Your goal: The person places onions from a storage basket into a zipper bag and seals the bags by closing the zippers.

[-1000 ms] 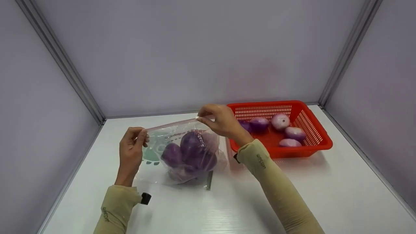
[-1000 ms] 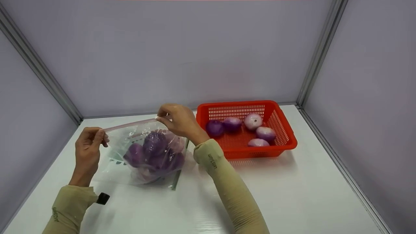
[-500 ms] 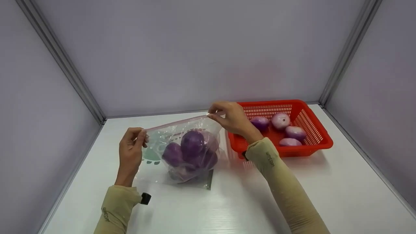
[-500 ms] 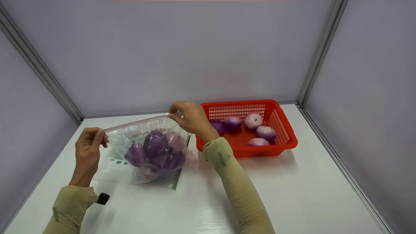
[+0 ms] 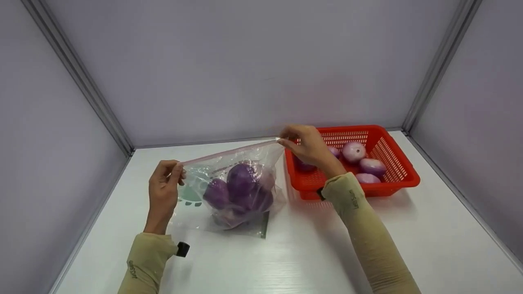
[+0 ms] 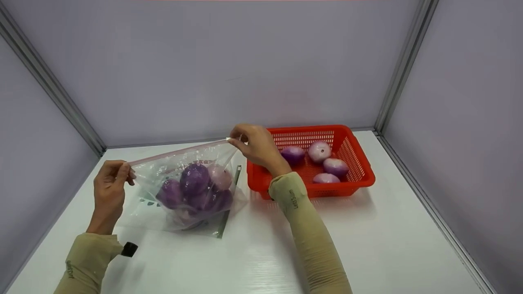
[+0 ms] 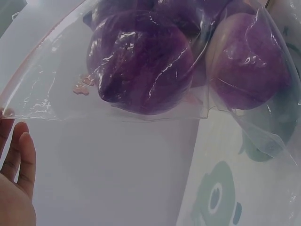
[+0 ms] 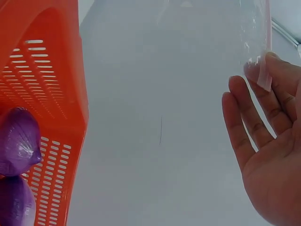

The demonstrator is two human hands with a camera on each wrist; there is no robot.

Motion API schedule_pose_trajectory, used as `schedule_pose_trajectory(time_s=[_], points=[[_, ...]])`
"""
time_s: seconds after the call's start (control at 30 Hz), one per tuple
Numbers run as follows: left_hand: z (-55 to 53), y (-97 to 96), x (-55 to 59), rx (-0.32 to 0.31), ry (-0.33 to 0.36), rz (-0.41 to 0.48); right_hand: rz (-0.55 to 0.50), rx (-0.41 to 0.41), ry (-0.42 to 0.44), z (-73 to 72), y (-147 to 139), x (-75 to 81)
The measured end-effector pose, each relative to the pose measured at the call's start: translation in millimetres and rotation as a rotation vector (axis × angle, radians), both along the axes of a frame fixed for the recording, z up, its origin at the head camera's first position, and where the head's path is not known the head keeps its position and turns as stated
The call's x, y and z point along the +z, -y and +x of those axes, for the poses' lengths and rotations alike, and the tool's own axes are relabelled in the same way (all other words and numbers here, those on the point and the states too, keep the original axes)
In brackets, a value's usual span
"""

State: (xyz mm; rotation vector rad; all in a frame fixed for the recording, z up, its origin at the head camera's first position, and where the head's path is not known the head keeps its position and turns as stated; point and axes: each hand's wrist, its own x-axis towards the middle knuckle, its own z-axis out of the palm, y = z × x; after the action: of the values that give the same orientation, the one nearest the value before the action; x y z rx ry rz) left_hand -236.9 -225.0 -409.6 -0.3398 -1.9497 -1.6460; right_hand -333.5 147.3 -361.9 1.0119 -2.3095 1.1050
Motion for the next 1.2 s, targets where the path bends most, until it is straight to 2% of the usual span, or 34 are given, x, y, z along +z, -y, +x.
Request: schedule_pose_trajectory(time_s=[0.17,0.3,0.47,0.67,0.77,0.87,1.07,1.2], points=[[-9.6,4.3,-10.0,0.009,0.003,0.002,-0.017,-0.001,0.029,-1.1,-8.3,-2.3],[-12.9,5.5,-12.5,0.007,-0.002,0.001,-0.015,-0.005,0.054,-1.1,-9.4,-2.4],[-12.0,9.0,-13.0,0.004,0.008,-0.005,-0.021,-0.014,0.083,0.9,-6.9,-1.8],[-5.1,10.1,-7.9,0.041,-0.007,-0.079,-0.032,-0.027,0.092,1.7,-5.3,-2.4],[-3.1,9.5,-5.0,0.079,-0.02,-0.155,-0.039,-0.03,0.094,1.6,-5.4,-3.1],[-2.1,6.8,-2.0,0.147,-0.053,-0.284,-0.042,-0.031,0.099,1.7,-5.9,-3.9],[-5.6,-5.2,5.5,0.335,-0.246,-0.615,-0.044,-0.051,0.112,2.1,-6.2,-6.0],[-6.6,-14.2,10.6,0.423,-0.337,-0.742,-0.047,-0.059,0.131,2.6,-5.1,-6.0]])
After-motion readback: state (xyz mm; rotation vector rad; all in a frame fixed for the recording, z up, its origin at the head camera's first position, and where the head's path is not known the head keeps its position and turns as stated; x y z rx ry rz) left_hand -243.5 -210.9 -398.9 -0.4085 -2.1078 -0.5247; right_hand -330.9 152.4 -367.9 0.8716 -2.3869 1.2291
